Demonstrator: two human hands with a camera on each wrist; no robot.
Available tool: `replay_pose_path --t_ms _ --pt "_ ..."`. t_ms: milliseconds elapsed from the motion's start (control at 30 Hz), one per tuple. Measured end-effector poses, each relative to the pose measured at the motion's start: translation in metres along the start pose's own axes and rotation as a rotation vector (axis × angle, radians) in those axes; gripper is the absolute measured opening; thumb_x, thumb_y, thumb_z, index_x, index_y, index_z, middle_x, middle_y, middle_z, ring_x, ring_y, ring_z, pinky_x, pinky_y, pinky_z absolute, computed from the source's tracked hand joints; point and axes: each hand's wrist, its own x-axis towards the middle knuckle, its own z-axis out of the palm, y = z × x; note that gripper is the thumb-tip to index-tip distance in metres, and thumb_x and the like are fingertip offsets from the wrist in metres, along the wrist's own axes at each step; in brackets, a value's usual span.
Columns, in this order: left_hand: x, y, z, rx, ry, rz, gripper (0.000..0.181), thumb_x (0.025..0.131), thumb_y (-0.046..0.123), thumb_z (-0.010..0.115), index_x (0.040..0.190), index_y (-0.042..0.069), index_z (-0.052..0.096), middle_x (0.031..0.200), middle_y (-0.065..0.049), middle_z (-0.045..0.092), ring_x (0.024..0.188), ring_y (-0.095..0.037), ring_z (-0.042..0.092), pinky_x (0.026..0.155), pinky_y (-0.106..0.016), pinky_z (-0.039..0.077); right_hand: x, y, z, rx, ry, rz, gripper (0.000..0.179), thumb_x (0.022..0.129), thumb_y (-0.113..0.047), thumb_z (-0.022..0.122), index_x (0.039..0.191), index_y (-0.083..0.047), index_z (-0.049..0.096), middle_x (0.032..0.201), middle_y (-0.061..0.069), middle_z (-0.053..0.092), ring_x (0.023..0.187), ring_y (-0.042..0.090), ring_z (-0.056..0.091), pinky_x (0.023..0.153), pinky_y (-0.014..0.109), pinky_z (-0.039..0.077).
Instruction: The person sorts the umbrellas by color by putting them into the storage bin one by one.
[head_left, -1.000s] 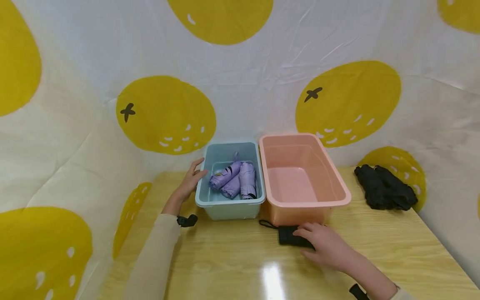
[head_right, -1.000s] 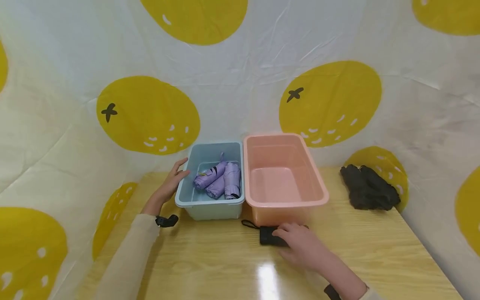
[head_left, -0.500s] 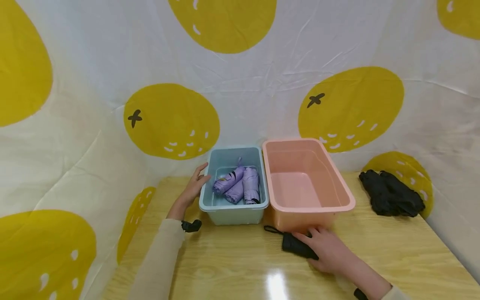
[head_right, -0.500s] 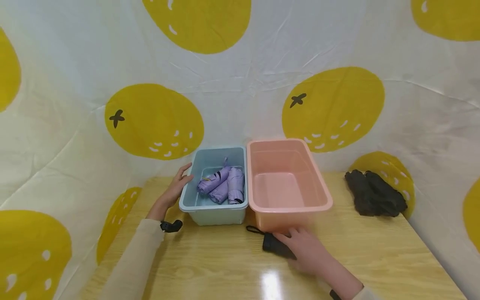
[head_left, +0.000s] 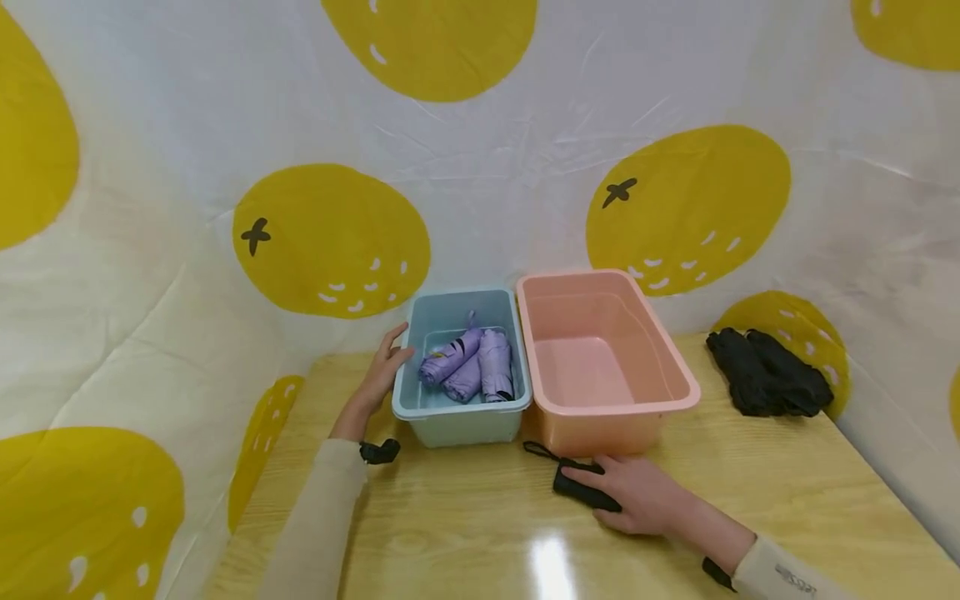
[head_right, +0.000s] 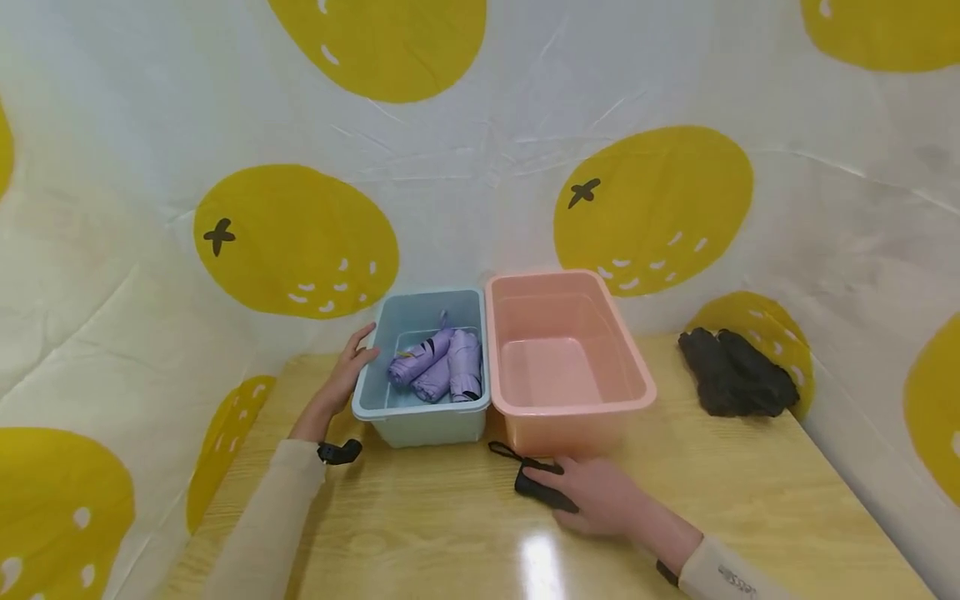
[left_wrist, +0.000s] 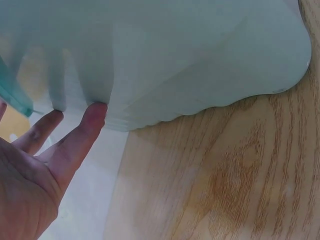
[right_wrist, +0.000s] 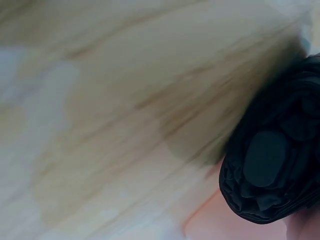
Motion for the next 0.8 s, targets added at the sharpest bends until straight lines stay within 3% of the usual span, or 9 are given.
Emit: replay_pose_path --t_ms 100,233,367,600,800 --pt "-0.001 0.004 -0.001 -0.011 0.011 -0.014 0.061 0.102 0.031 0.051 0.155 0.029 0.021 0.138 -0.031 0.040 0.114 -0.047 0.053 0.081 -0.049 0.052 0.006 0.000 -0.005 0.041 -0.029 0.000 0.070 0.085 -0.042 0.071 0.148 -0.034 0.041 0.105 0.000 0.054 0.066 0.007 0.042 0.055 0.028 0.039" --pt "-0.007 0.019 0.004 -0.040 -0.017 -0.027 0.062 0.103 0.022 0.048 0.157 0.020 0.016 0.141 -0.033 0.036 0.119 -0.052 0.047 0.087 -0.057 0.048 0.010 -0.004 -0.014 0.115 -0.072 0.019 0.068 0.084 -0.040 0.072 0.146 -0.034 0.044 0.098 -0.002 0.053 0.057 0.004 0.035 0.050 0.023 0.032" --pt "-0.012 0.028 0.008 -0.046 -0.038 -0.028 0.063 0.104 0.019 0.046 0.157 0.015 0.012 0.142 -0.035 0.034 0.122 -0.055 0.041 0.092 -0.062 0.042 0.013 -0.010 -0.028 0.163 -0.091 0.043 0.067 0.081 -0.039 0.074 0.143 -0.033 0.048 0.099 -0.005 0.054 0.062 0.005 0.040 0.054 0.024 0.036" --pt "-0.002 0.011 0.003 -0.037 -0.014 -0.016 0.062 0.103 0.025 0.048 0.157 0.023 0.016 0.140 -0.032 0.038 0.121 -0.053 0.043 0.087 -0.052 0.049 0.010 -0.019 -0.048 0.189 -0.057 0.080 0.070 0.079 -0.038 0.075 0.144 -0.036 0.047 0.108 0.000 0.059 0.065 0.004 0.045 0.057 0.024 0.039" --pt "0.004 -0.003 0.000 -0.007 0.010 0.019 0.061 0.103 0.033 0.048 0.156 0.030 0.019 0.141 -0.033 0.036 0.117 -0.048 0.049 0.083 -0.046 0.052 -0.011 -0.013 -0.036 0.164 -0.040 0.126 0.068 0.082 -0.041 0.075 0.144 -0.035 0.047 0.108 -0.004 0.058 0.069 0.004 0.046 0.058 0.027 0.042"
